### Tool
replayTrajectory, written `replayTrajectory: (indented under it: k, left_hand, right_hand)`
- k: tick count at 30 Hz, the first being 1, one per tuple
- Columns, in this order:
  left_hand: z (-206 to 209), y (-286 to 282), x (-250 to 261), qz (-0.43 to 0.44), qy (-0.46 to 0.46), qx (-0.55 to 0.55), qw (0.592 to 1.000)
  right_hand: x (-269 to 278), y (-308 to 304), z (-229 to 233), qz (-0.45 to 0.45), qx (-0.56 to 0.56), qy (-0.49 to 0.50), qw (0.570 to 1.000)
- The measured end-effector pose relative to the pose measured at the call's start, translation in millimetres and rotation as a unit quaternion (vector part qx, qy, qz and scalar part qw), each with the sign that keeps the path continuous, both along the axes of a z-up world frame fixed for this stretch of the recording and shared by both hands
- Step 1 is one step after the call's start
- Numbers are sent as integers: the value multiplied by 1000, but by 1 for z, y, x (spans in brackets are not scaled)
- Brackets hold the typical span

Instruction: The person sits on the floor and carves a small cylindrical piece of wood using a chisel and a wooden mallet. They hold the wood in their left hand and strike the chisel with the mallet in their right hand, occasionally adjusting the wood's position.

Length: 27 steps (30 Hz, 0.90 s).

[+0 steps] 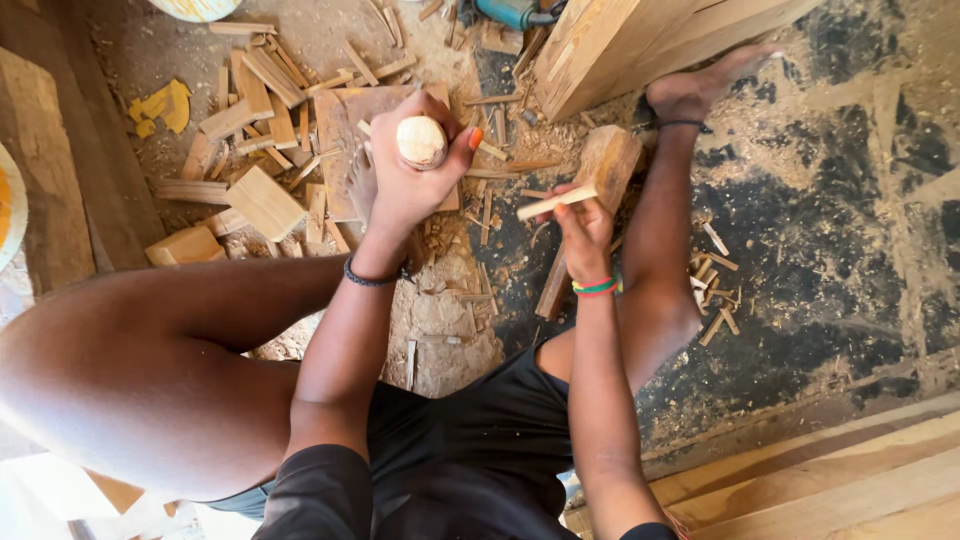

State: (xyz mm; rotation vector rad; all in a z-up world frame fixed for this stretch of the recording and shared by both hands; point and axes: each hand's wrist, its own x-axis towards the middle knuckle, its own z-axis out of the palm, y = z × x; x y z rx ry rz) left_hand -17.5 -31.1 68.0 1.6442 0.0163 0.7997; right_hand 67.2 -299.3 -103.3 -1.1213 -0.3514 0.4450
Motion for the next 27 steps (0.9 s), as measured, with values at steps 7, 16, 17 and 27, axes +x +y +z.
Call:
replayTrajectory:
  k: [7,16,17,27]
  left_hand:
    - [4,-5,-1,-18,-12,0,1000]
    - [1,0,-1,0,-9,33,999]
    - [-1,2,-4,8,-5,37,999]
    - [-38,6,23,-3,-10,5,1000]
  right_hand:
    - [-10,-18,-10,-56,-71,-10,996]
    - [9,-64,15,-158,-115,-130,972]
    - [12,-86,23,-226,-177,-91,954]
    - [54,-287,36,-182,-839,-150,491]
